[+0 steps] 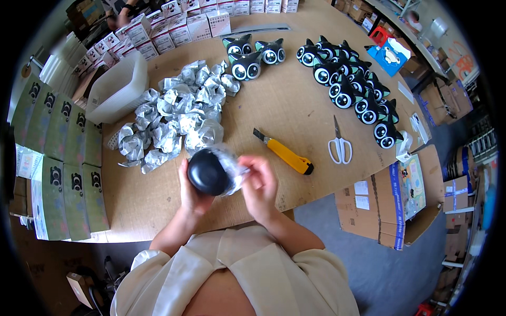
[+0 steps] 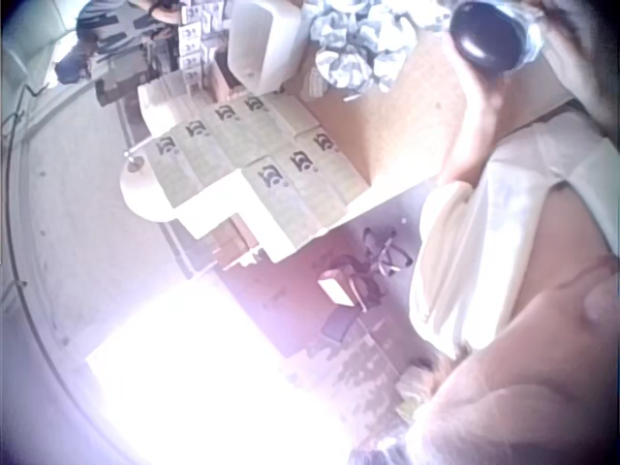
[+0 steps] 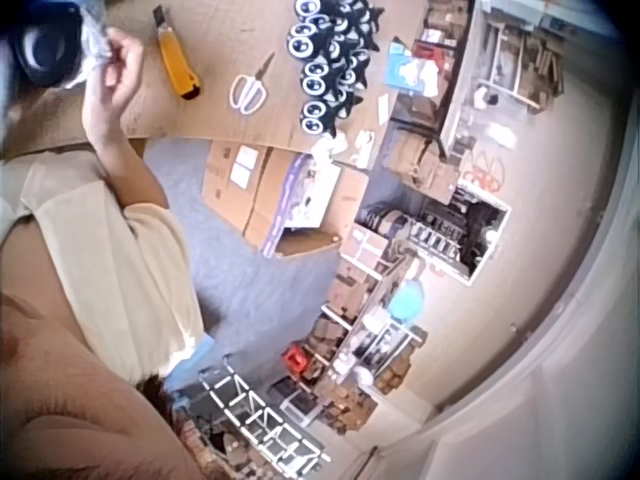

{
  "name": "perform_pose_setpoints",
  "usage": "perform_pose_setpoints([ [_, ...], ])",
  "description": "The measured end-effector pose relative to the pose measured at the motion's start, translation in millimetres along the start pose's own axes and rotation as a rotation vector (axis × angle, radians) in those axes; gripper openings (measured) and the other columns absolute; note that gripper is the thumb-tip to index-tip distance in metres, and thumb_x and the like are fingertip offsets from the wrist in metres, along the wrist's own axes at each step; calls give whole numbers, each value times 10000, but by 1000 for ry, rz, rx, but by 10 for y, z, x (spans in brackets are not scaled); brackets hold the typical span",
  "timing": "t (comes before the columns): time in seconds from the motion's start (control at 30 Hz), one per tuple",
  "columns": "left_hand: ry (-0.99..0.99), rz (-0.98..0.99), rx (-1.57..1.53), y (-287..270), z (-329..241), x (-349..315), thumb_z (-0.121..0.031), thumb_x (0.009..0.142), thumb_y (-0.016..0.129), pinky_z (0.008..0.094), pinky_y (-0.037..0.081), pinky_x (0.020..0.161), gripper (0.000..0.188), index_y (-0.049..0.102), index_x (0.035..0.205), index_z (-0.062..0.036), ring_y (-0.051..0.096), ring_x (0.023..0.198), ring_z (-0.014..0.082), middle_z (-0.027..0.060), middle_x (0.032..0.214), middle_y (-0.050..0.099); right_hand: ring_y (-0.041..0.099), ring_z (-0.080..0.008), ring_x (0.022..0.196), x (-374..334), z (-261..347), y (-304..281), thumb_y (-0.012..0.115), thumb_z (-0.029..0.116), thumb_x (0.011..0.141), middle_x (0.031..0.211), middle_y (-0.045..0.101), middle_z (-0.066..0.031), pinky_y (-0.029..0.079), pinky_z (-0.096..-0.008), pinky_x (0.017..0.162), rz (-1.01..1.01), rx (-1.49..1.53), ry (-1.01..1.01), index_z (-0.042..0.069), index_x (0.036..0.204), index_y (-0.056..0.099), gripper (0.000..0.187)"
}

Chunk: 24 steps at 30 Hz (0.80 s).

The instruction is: The person repeatedly picks up a black cat-shaped toy, uses a yellow utility knife to cut open its plastic packaging, removes the toy, and places it on the table. The person continues this process for multiple units, accumulating a growing pile of assembled toys on the right side of the table.

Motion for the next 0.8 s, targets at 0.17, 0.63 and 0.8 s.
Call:
perform_pose_setpoints([
  [0.17,-147,0,-208,111,59,-114,-374,949,487,422,509,928,398,613,1153,-57,631,1038,297,136,1202,633,568,-163,791,-21,246,216,479,-143,787,912,566,-95,469,-243,724,73,-553,-336,-17,1131,622,393],
  [0.63,-476,227,-164,135,60,-3,-538,905,536,483,504,951,644,454,1377,-108,494,1246,378,153,1357,510,616,-305,813,351,378,-175,550,-90,776,998,558,-143,516,-381,708,59,-1073,-501,23,1070,607,319],
  [0.8,-464,382,-179,346,96,-17,-401,823,660,506,513,938,717,400,1404,-70,381,1288,508,214,1390,440,497,-142,658,457,883,-1271,448,-146,774,901,568,-77,396,-247,583,-436,-1030,-674,17,890,592,247],
])
Point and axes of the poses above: each hand's wrist, its own x-axis towards the middle knuckle, its own y-axis out of the palm, z = x × y, the point moved 3 cm from there along x, towards the middle knuckle
